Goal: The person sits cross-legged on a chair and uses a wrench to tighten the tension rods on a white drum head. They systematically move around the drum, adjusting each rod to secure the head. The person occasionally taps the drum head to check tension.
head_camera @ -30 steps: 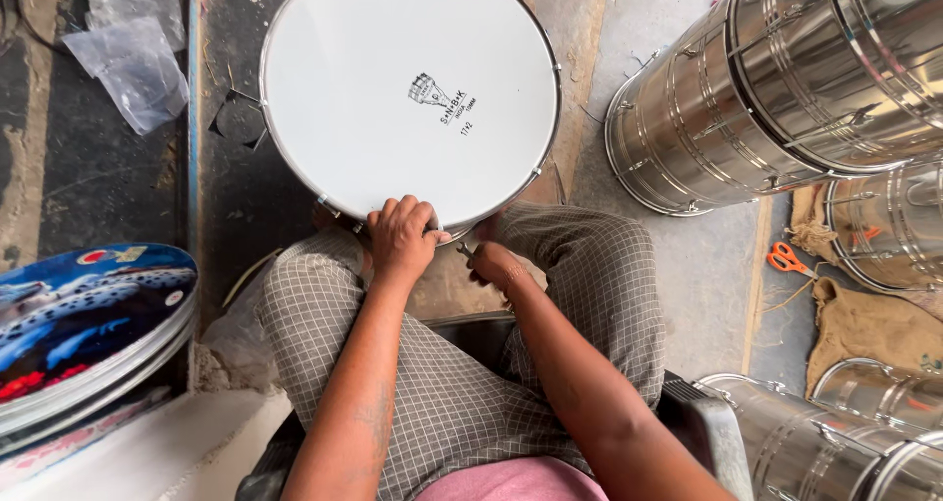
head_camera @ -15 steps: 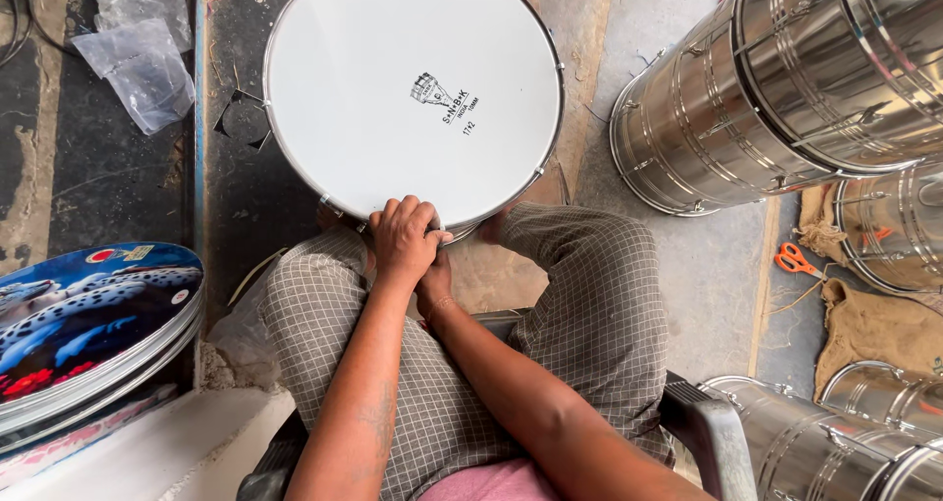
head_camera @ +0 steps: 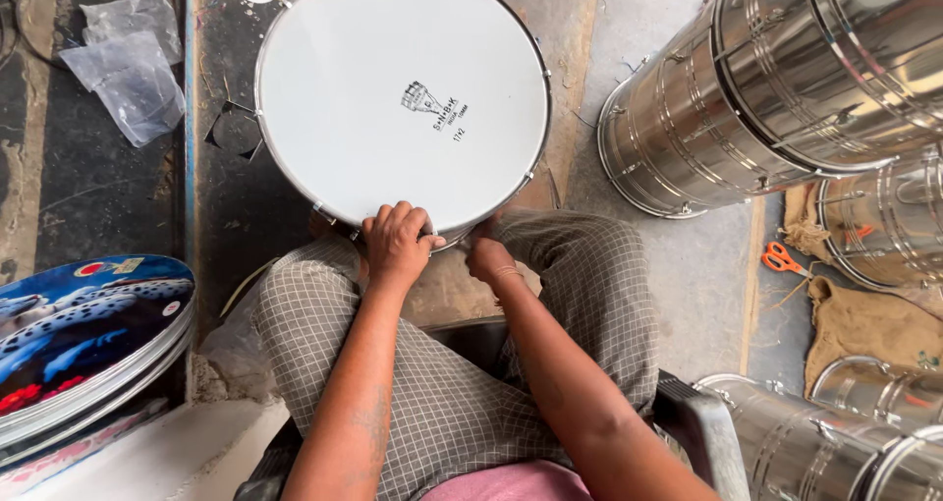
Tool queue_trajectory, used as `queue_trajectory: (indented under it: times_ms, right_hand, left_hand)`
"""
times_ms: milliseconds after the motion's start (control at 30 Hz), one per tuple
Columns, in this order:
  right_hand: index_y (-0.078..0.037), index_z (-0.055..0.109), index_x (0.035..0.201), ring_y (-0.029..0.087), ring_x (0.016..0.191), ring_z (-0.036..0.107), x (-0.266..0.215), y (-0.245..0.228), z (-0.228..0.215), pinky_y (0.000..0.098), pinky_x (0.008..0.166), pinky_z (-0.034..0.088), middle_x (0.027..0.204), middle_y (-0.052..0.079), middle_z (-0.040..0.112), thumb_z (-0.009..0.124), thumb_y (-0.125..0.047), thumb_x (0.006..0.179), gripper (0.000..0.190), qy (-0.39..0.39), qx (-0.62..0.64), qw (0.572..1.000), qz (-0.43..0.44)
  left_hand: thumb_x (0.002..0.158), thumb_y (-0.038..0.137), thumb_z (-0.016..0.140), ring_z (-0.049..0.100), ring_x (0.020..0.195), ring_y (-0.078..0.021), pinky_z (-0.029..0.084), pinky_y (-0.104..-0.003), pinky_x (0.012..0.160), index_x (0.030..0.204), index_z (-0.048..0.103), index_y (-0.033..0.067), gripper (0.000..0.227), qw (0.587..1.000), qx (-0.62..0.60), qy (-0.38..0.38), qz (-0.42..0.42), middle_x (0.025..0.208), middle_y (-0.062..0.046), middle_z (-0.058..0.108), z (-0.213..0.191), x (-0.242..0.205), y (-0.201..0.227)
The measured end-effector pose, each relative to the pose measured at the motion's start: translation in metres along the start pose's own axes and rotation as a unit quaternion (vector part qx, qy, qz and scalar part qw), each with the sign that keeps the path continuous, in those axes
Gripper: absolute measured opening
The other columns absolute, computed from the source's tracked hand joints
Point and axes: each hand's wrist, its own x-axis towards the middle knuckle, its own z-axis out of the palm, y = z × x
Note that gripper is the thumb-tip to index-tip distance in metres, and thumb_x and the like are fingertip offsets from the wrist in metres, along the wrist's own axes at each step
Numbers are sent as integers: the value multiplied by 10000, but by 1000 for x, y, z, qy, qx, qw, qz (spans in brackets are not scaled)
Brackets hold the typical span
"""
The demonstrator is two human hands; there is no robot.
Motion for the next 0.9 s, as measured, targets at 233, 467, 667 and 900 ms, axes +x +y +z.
queue_trajectory:
  times_ms: [233,467,667,900]
  right_hand:
    - [-1,604,1052,277,690,753,-65,-46,7,406,567,622,885,201,734,706,1,927,161,-200,458,856,131]
    - [-104,575,1115,240,743,700,-59,-89,69,404,592,595,970,114,700,633,-75,904,221,-50,664,741,91]
    - [-3,576,1198,209,854,666,-31,-97,121,354,681,557,1010,97,697,679,-79,955,274,55,740,670,-25]
    - [-101,581,1150,194,738,656,-37,-81,107,356,580,526,935,87,690,578,-161,959,200,-8,708,701,83]
  left_hand:
    - [653,342,902,562,923,-241,369,-445,867,771,644,126,357,1000,5,12,-2,854,12,614,-1,1,1]
    - [664,329,903,561,924,-236,370,-440,869,780,641,130,348,1000,5,9,2,855,17,609,3,-1,-3]
    - [667,336,901,558,927,-240,370,-431,853,799,637,120,366,1000,22,5,8,871,10,604,6,-1,-5]
    - [674,353,886,561,916,-228,377,-426,870,795,640,128,355,1000,9,6,2,861,21,604,5,-2,-4]
